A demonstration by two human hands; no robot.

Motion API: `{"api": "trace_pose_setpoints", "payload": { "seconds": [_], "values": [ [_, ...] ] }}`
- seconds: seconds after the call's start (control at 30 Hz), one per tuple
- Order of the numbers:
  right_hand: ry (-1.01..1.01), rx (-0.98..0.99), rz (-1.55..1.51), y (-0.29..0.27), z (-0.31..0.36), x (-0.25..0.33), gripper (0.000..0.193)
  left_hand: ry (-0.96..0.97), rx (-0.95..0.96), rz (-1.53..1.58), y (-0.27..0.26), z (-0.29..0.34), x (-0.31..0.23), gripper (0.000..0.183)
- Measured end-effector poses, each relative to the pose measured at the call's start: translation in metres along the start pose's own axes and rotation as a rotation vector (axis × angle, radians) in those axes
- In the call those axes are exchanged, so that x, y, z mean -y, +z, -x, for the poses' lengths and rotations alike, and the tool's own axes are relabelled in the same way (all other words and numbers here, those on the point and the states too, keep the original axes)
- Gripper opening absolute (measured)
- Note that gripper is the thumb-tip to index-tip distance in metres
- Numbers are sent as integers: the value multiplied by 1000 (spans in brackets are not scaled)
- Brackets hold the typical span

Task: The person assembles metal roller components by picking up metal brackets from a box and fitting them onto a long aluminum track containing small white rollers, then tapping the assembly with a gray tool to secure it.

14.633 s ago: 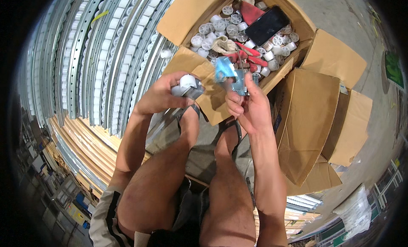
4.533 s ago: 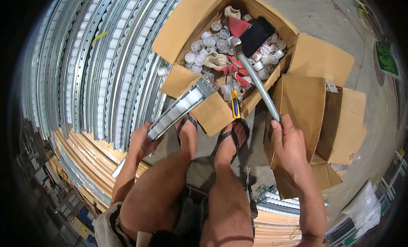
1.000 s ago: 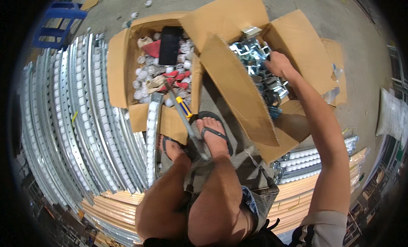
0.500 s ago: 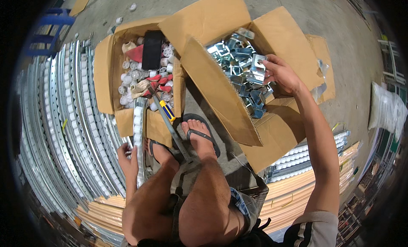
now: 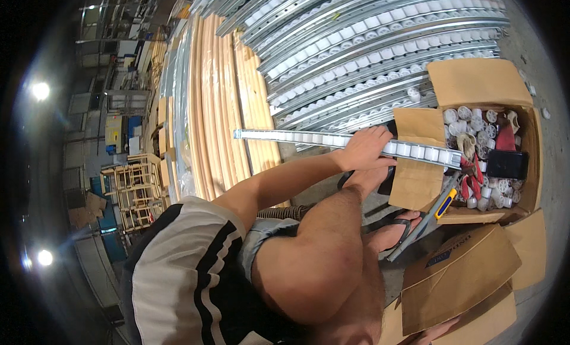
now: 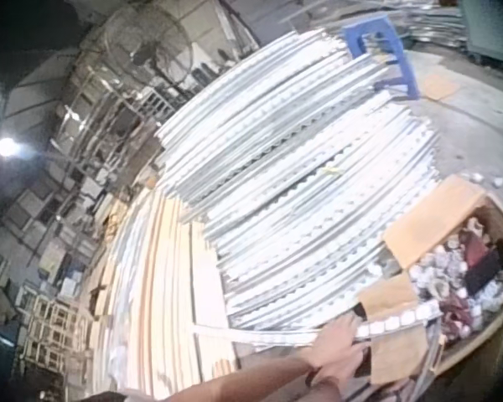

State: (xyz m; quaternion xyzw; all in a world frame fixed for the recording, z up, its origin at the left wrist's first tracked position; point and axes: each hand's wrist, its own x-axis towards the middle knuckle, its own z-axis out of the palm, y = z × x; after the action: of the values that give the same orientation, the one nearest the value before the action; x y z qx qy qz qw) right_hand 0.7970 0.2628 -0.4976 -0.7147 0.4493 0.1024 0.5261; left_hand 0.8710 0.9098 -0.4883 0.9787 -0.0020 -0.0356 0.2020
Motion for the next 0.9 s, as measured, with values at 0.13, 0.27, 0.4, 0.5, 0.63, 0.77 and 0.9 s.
{"api": "trace_pose_setpoints", "payload": {
  "seconds": [0.13,0.27,0.4,0.5,0.63,0.77,0.9],
  "values": [
    [24,1,33,-5,-10,-4,51,-29,-49,-31,13,1,-8,63],
    [18,-8,41,-15,-15,7,51,-40,-32,-27,18,-18,-9,63],
    [21,-18,65,-14,-11,9,50,-143,150,110,2,-30,0,71],
    [34,4,68,-3,-3,5,50,-219,293,203,-20,-32,17,77],
    [67,25,22,10,11,-8,50,-183,337,179,-37,-55,28,77],
    [47,24,-57,-14,42,7,50,-247,494,423,-5,-80,6,75],
    [-96,36,101,69,86,75,43,-52,167,317,-8,-47,23,50]
  ]
}}
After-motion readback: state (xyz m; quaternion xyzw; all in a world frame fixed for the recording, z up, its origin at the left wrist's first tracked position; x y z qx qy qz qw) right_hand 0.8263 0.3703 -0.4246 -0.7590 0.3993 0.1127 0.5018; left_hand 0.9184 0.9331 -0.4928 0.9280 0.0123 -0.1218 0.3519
